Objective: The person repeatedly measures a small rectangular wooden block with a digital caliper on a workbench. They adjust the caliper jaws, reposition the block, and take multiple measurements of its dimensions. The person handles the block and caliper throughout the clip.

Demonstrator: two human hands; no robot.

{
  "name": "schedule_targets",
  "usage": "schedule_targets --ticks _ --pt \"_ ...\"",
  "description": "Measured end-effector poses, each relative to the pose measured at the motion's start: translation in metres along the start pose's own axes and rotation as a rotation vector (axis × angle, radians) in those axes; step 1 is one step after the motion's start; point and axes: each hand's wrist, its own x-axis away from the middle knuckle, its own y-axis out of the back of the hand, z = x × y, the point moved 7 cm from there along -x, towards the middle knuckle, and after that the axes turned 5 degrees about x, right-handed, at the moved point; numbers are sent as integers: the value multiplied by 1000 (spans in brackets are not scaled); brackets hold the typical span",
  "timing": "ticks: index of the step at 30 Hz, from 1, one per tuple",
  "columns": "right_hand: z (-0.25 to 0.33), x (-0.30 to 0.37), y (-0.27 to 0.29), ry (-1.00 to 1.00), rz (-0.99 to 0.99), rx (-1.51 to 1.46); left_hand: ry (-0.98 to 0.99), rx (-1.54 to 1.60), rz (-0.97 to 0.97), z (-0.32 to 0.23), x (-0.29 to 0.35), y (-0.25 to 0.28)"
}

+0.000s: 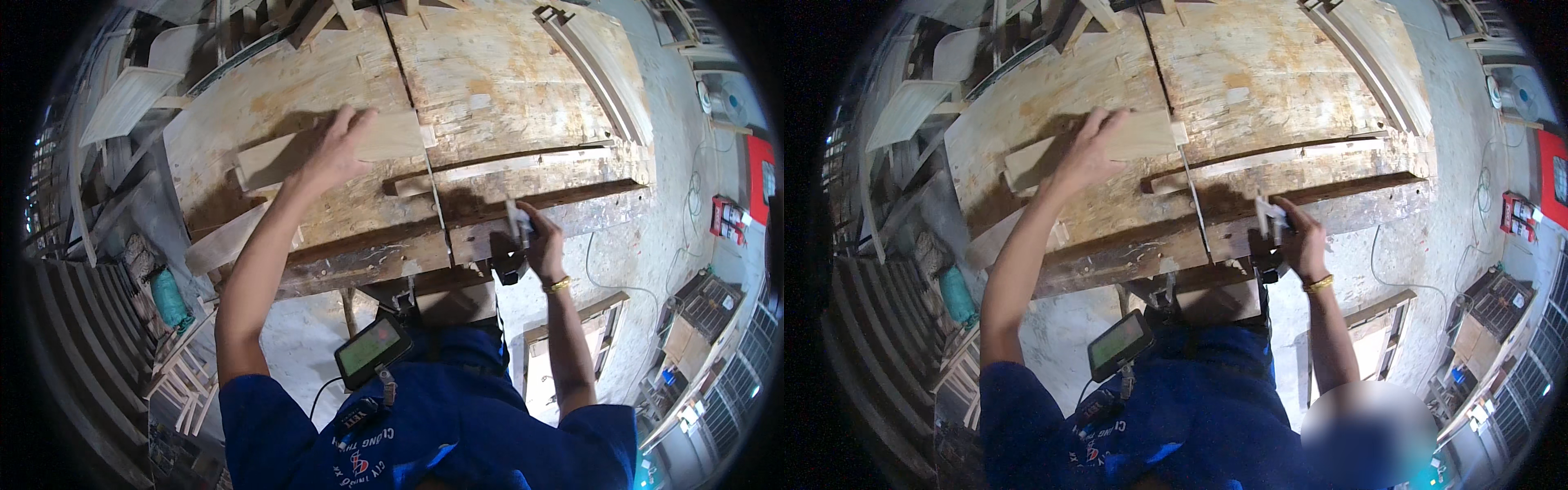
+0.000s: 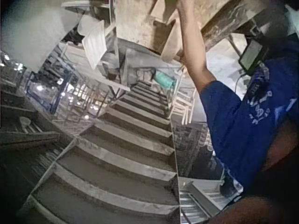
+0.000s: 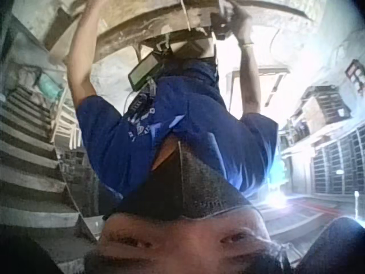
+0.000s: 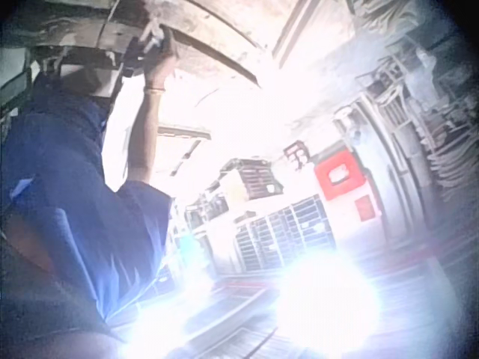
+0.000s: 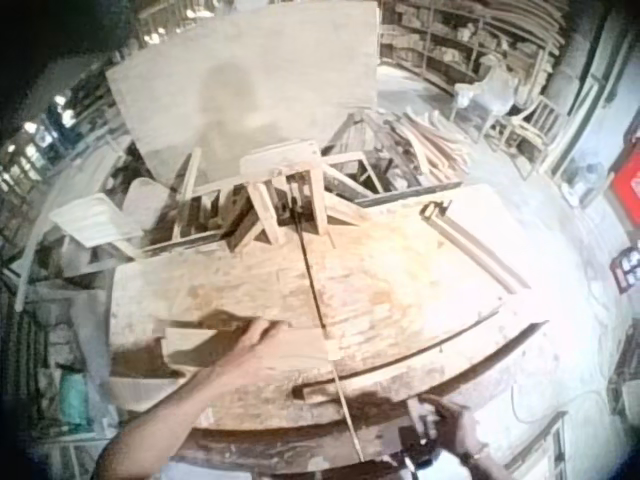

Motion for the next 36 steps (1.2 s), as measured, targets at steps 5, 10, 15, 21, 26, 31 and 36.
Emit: schedule_targets --ticks 5,10,15,21,26,31,36 --pt "10 9 -17 18 -83 151 69 -142 41 34 1 -43" --pt "9 7 -19 3 -86 198 63 -182 69 29 14 -48" --pt "9 6 -18 37 -88 197 97 -275 60 27 17 -51" --pt "8 7 -18 44 -81 142 -40 -198 39 -2 2 -54" --pt "12 12 -21 72 -73 153 -54 -209 76 1 -3 -58" --pt "21 31 -32 -28 4 60 -31 -165 76 4 -2 -59" --pt "13 35 -35 -54 -54 138 -27 -180 51 6 -2 -59"
